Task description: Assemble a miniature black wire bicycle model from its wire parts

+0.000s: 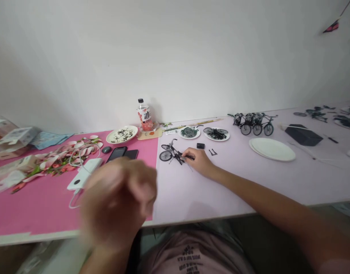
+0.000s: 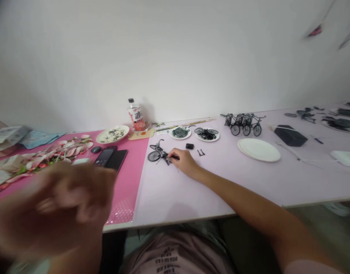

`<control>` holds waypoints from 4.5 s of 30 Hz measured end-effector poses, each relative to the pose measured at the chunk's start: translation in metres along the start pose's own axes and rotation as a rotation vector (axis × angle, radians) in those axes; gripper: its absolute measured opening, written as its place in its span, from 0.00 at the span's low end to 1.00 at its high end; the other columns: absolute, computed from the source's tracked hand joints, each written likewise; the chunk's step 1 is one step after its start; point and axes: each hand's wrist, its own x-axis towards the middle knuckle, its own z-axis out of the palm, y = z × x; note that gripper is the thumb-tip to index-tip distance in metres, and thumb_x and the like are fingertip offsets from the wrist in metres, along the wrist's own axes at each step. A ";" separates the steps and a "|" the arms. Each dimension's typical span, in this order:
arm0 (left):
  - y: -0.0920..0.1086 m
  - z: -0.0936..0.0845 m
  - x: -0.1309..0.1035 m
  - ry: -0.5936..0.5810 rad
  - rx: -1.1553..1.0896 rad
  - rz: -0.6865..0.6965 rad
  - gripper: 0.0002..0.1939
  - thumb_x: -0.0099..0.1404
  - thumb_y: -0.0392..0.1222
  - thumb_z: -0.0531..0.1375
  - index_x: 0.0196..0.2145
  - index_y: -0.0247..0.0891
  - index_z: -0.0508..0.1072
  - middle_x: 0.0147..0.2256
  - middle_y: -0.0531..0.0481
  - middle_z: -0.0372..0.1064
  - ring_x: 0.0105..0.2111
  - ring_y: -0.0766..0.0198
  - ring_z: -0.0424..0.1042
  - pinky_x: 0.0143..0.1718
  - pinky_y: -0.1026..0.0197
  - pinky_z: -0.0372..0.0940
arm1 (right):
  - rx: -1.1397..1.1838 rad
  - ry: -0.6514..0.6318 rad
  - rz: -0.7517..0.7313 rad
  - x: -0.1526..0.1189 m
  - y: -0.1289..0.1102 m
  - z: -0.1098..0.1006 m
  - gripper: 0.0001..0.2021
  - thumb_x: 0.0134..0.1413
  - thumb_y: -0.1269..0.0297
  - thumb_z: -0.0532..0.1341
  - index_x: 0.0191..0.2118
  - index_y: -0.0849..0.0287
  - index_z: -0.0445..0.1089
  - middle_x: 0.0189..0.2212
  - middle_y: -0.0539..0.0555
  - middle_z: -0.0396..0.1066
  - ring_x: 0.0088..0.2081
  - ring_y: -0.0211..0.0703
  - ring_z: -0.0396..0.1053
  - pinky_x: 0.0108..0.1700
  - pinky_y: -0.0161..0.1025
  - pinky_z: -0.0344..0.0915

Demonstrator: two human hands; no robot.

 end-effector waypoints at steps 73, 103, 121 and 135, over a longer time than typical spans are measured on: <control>-0.187 0.062 0.132 -0.025 0.380 0.059 0.13 0.70 0.45 0.60 0.39 0.36 0.81 0.35 0.45 0.78 0.31 0.62 0.77 0.34 0.63 0.69 | -0.077 0.154 -0.104 0.001 -0.001 -0.005 0.05 0.60 0.63 0.66 0.40 0.56 0.77 0.36 0.56 0.83 0.40 0.50 0.81 0.43 0.43 0.76; -0.167 0.058 0.131 -0.019 0.146 -0.036 0.17 0.69 0.53 0.61 0.32 0.35 0.76 0.29 0.47 0.78 0.26 0.60 0.79 0.31 0.62 0.69 | -0.195 0.333 -0.351 -0.001 -0.020 -0.011 0.04 0.64 0.62 0.65 0.38 0.54 0.77 0.35 0.54 0.80 0.38 0.47 0.76 0.39 0.44 0.74; -0.178 0.062 0.131 0.011 0.091 -0.097 0.20 0.67 0.56 0.63 0.40 0.33 0.77 0.32 0.44 0.80 0.28 0.58 0.81 0.28 0.63 0.71 | -0.244 0.276 -0.446 0.002 -0.013 -0.013 0.04 0.66 0.64 0.65 0.40 0.52 0.78 0.36 0.54 0.80 0.41 0.50 0.75 0.47 0.49 0.73; -0.181 0.063 0.130 0.081 0.222 0.013 0.15 0.67 0.51 0.64 0.39 0.36 0.83 0.39 0.44 0.78 0.22 0.67 0.74 0.28 0.62 0.69 | -0.215 0.129 -0.417 0.005 -0.004 -0.015 0.07 0.66 0.66 0.64 0.39 0.49 0.81 0.36 0.54 0.81 0.41 0.51 0.75 0.47 0.51 0.73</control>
